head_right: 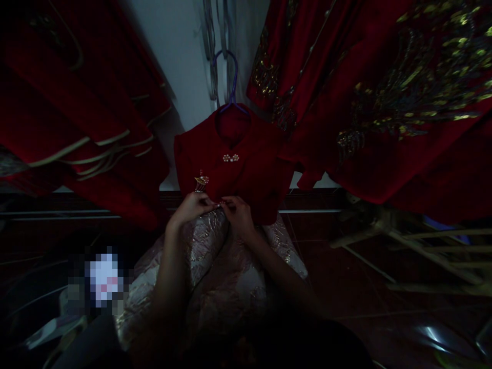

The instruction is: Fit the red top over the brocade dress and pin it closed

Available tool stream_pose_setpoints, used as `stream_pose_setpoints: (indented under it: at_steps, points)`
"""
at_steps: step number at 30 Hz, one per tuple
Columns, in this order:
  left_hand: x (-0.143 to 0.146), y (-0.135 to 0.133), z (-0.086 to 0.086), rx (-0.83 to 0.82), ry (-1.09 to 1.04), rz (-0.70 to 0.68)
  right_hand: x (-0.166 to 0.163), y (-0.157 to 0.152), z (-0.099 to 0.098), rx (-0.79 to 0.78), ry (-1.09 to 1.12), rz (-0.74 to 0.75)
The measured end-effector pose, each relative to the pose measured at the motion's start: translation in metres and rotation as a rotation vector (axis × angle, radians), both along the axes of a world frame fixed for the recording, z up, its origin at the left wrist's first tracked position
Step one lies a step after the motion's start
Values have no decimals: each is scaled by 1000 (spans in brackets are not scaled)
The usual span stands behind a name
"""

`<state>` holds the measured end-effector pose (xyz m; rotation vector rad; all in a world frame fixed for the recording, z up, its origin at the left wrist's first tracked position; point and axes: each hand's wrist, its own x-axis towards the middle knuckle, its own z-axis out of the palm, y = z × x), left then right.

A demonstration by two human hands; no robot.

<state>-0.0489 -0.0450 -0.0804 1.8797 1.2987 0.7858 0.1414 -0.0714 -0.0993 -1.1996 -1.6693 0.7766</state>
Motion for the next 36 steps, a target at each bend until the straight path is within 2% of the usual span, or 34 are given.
stream_pose_setpoints:
  at_steps: [3, 7, 10, 15, 20, 22, 28, 32, 36]
  points:
    - [-8, -1, 2, 29, 87, 43, 9, 1, 19, 39, -46, -12]
    - [-23, -3, 1, 32, 133, 32, 29, 3, 47, 159, -3, -146]
    - [-25, -3, 1, 44, 99, 10, 40, 6, 55, 160, 56, -196]
    - [-8, 0, -1, 130, 109, -60, 39, 9, 47, 108, 57, -129]
    - [3, 4, -9, 110, 126, -40, 32, 9, 31, -31, -91, 161]
    - [3, 4, -9, 120, 131, -34, 30, 9, 23, -65, -119, 213]
    - [5, 2, 0, 112, 144, -33, 25, 10, 8, -33, -133, 221]
    - [8, 1, 2, 78, 130, 19, 23, 9, 8, -21, -145, 219]
    - [9, 2, 0, 65, 97, 9, 21, 7, 10, -18, -124, 200]
